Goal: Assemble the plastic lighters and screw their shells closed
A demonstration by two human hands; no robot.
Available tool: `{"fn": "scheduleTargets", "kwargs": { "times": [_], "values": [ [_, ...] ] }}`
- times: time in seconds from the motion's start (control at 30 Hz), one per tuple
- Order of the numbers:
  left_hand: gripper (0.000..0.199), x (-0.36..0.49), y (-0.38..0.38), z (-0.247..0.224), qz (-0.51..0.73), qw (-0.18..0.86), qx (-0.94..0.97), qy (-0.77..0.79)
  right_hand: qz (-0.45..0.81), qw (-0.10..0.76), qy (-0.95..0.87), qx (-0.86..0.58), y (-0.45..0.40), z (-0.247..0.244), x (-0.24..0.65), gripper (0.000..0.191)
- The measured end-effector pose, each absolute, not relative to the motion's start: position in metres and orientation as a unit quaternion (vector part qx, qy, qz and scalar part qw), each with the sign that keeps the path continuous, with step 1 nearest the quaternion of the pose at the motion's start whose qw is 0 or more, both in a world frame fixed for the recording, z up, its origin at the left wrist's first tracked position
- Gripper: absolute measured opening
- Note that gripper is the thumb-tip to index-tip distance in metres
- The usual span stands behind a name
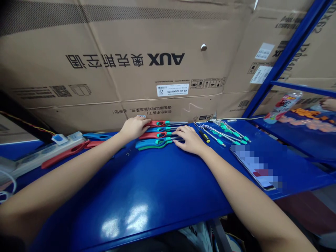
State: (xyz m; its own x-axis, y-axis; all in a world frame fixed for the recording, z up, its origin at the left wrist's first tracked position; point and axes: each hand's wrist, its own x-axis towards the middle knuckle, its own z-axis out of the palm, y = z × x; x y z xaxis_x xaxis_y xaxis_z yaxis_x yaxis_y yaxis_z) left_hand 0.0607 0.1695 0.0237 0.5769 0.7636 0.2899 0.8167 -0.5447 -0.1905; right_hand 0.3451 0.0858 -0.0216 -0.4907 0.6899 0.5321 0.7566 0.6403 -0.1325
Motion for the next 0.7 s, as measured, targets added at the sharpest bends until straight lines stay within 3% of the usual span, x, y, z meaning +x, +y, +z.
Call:
{"fn": "scheduleTargets", "kwargs": {
  "times": [0.3,0.7],
  "values": [
    [0.034,0.033,0.137,0.026,-0.136,0.112,-0.858,-0.483,-0.086,0.321,-0.850,-0.409,0.079,-0.011,0.344,0.022],
    [0.034,-0.124,0.159,0.038,0.032,0.083,-0.802,-0.590,-0.146,0.355,-0.845,-0.371,0.059,0.007,0.323,0.020]
  ]
}}
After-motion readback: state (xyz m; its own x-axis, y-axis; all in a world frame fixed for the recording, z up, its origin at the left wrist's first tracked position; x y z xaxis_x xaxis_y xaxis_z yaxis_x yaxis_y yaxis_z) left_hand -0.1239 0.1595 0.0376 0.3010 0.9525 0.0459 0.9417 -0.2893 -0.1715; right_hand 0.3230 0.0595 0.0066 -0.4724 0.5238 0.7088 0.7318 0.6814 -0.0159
